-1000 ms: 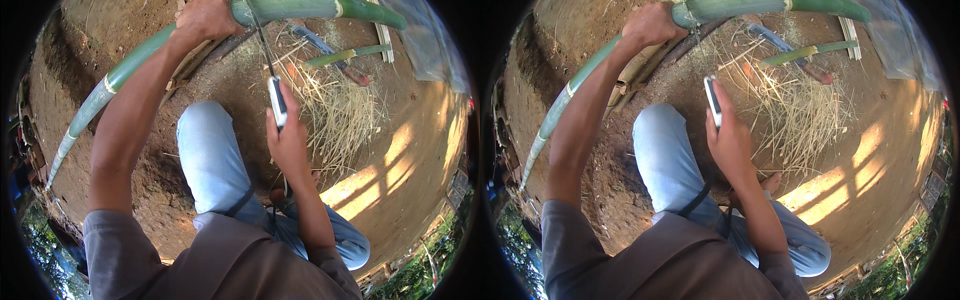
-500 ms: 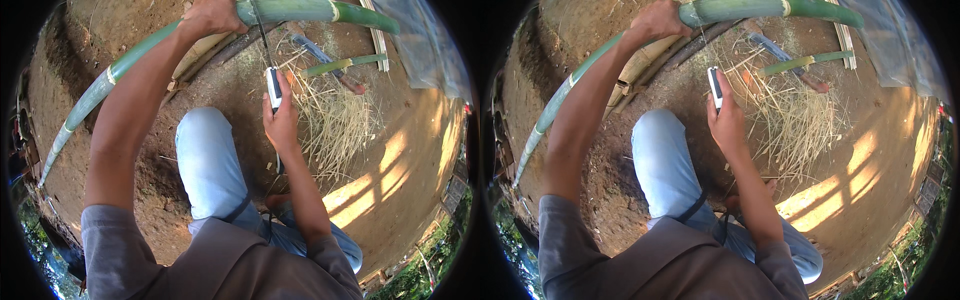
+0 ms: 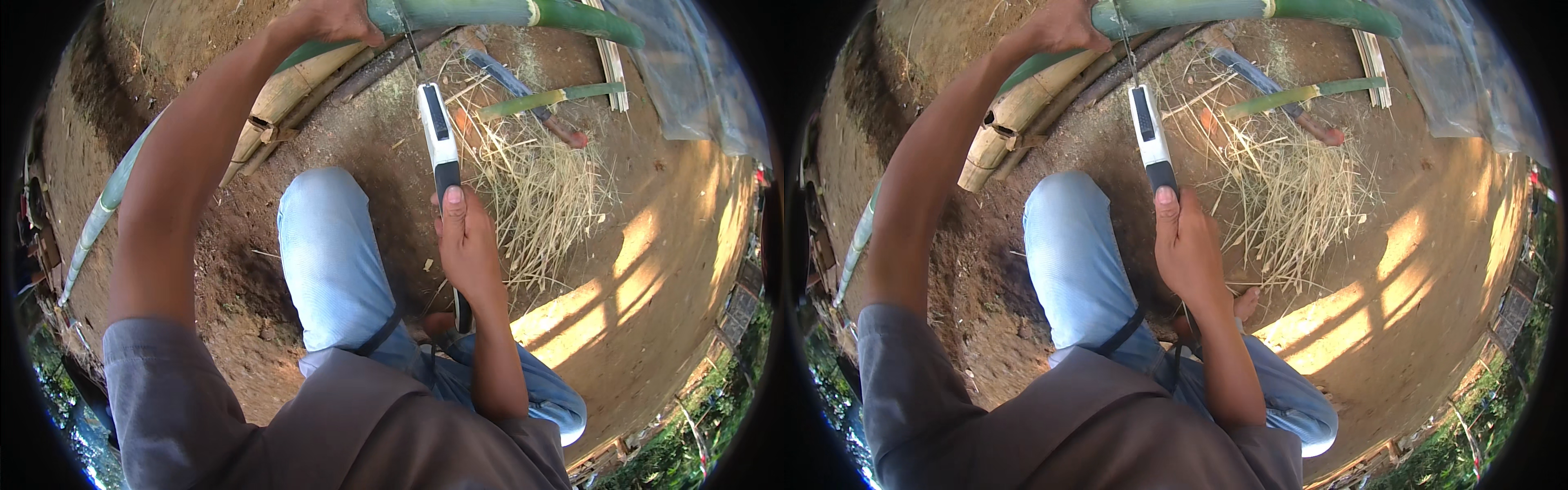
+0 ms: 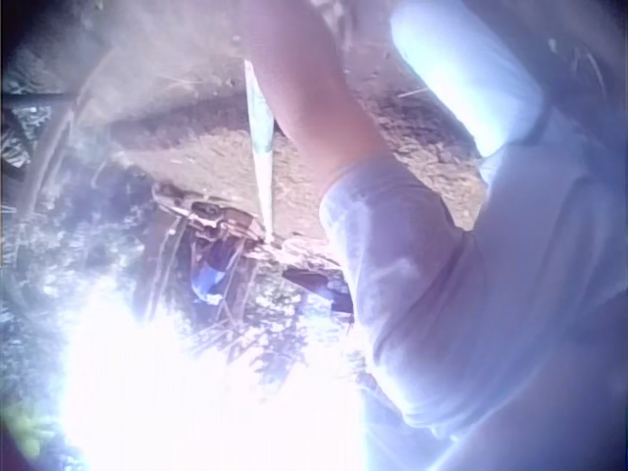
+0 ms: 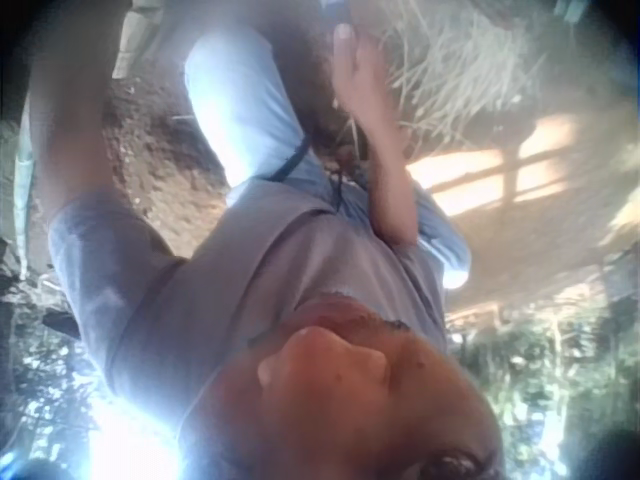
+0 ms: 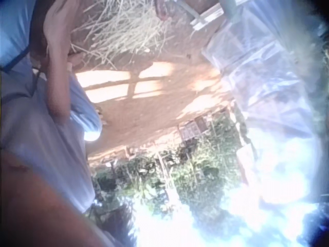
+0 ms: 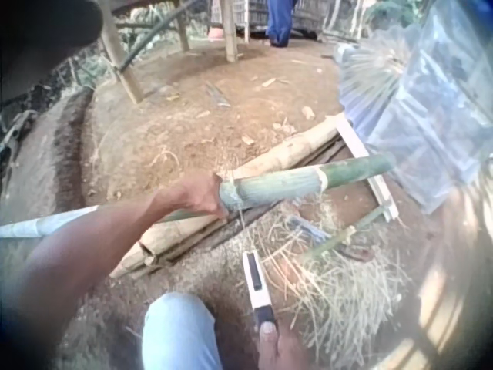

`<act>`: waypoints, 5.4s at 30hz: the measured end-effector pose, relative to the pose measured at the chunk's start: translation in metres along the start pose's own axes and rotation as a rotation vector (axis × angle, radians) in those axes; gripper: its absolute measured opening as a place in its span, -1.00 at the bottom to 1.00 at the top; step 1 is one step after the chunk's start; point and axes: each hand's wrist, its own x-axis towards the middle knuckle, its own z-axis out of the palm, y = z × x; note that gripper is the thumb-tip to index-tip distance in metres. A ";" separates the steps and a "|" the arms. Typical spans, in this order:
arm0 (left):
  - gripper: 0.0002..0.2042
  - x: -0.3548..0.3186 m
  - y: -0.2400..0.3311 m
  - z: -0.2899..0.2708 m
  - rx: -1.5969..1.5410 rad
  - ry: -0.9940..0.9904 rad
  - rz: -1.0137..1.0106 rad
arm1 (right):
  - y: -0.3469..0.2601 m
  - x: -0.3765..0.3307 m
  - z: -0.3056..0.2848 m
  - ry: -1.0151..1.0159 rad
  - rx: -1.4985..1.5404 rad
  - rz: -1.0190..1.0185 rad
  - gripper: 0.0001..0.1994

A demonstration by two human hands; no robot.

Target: The person sits on the ground and uses a hand saw to cut a long green bamboo pole. They adjust the pole's position and continue sawing through the material, creating sawdust and eventually separating a section of the bamboo.

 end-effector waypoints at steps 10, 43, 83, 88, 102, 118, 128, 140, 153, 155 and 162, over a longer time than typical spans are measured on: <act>-0.36 0.011 0.009 -0.010 -0.005 0.022 -0.139 | 0.079 0.121 0.043 0.117 0.078 -0.228 -0.47; 0.02 -0.091 -0.015 0.018 0.378 0.360 0.058 | -0.107 -0.058 -0.091 0.443 0.792 -0.432 -0.57; -0.04 -0.012 0.015 0.000 0.035 -0.091 -0.005 | 0.006 0.053 -0.025 0.080 0.097 -0.148 -0.54; -0.18 -0.024 0.025 0.005 0.299 0.193 0.007 | 0.006 0.047 -0.030 0.076 0.139 -0.179 -0.58; -0.29 -0.051 0.048 0.073 0.154 0.669 -0.113 | -0.018 0.021 -0.030 -0.037 0.308 0.052 -0.56; -0.42 -0.068 0.070 0.083 0.059 0.729 -0.121 | -0.025 0.042 -0.008 0.067 -0.053 -0.141 -0.51; -0.34 -0.059 0.051 0.032 0.187 0.370 -0.095 | -0.019 0.042 -0.005 0.060 -0.048 -0.160 -0.48; -0.38 -0.061 0.052 0.034 0.159 0.370 -0.075 | 0.007 0.024 -0.014 -0.014 0.044 -0.121 -0.49; -0.25 -0.049 0.036 0.021 0.203 0.278 -0.060 | 0.033 0.013 -0.001 0.029 0.042 -0.174 -0.59; -0.26 -0.049 0.037 0.021 0.191 0.292 -0.049 | 0.030 0.018 -0.002 0.040 0.051 -0.196 -0.61; -0.25 -0.046 0.040 0.020 0.160 0.260 -0.063 | -0.011 0.071 -0.002 0.064 0.005 -0.219 -0.64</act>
